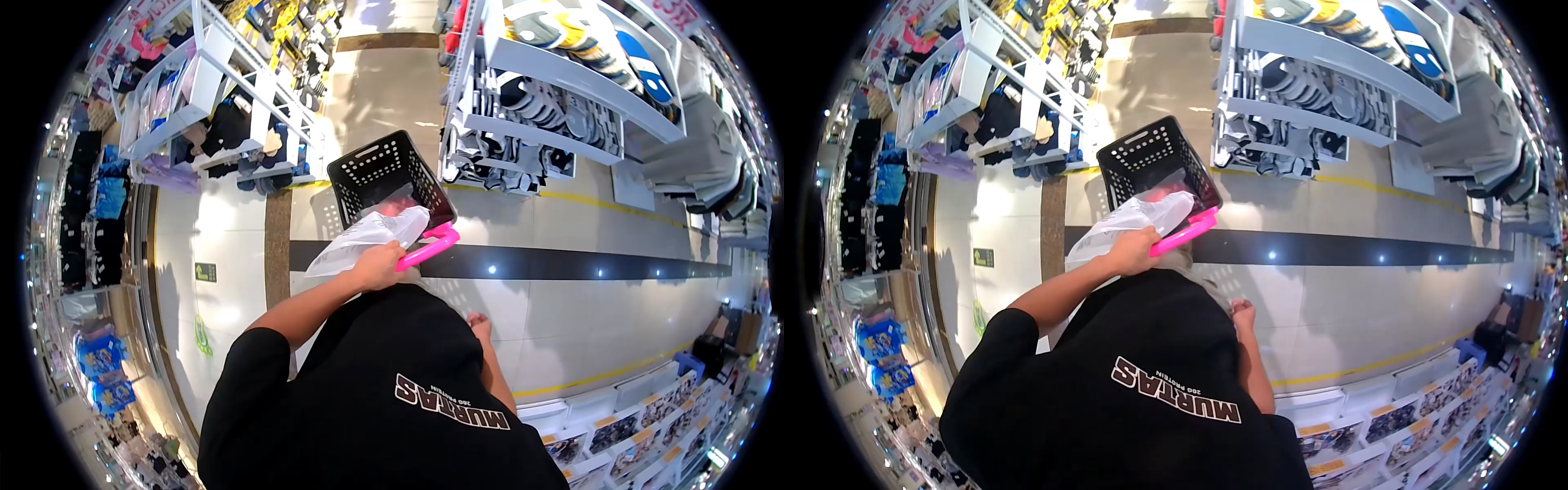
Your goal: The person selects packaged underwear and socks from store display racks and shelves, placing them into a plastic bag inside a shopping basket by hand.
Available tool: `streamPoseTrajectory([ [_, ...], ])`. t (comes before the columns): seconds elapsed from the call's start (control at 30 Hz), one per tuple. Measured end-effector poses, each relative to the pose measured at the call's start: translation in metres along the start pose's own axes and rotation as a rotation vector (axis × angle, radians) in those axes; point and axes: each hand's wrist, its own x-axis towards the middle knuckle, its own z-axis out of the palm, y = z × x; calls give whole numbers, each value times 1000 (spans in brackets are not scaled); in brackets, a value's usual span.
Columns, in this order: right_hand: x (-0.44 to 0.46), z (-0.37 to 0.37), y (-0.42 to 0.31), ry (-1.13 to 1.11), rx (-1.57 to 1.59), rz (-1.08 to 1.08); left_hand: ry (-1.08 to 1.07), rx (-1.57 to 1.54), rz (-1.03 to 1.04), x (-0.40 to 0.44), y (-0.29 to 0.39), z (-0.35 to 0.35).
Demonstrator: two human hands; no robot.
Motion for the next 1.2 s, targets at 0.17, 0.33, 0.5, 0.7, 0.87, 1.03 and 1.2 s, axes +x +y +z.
streamPoseTrajectory([
  [0.17,61,8,-92,5,-388,-240,264,-283,108,18,-25,-26],
  [0.33,54,28,-275,-69,-152,-417,718,-785,-185,64,-64,-69],
  [0.5,26,88,-401,-380,45,-552,958,-1338,-276,98,-27,-100],
  [0.7,19,146,-424,-252,-376,-1152,813,-1619,-94,130,40,-90],
  [0.87,64,104,-445,-273,-129,-906,914,-1276,-38,125,60,-93],
  [1.03,93,44,-500,-348,-309,-1058,1197,-491,-379,128,63,-92],
  [1.2,126,16,-503,-570,-475,-1067,934,-209,-264,166,64,-69],
])
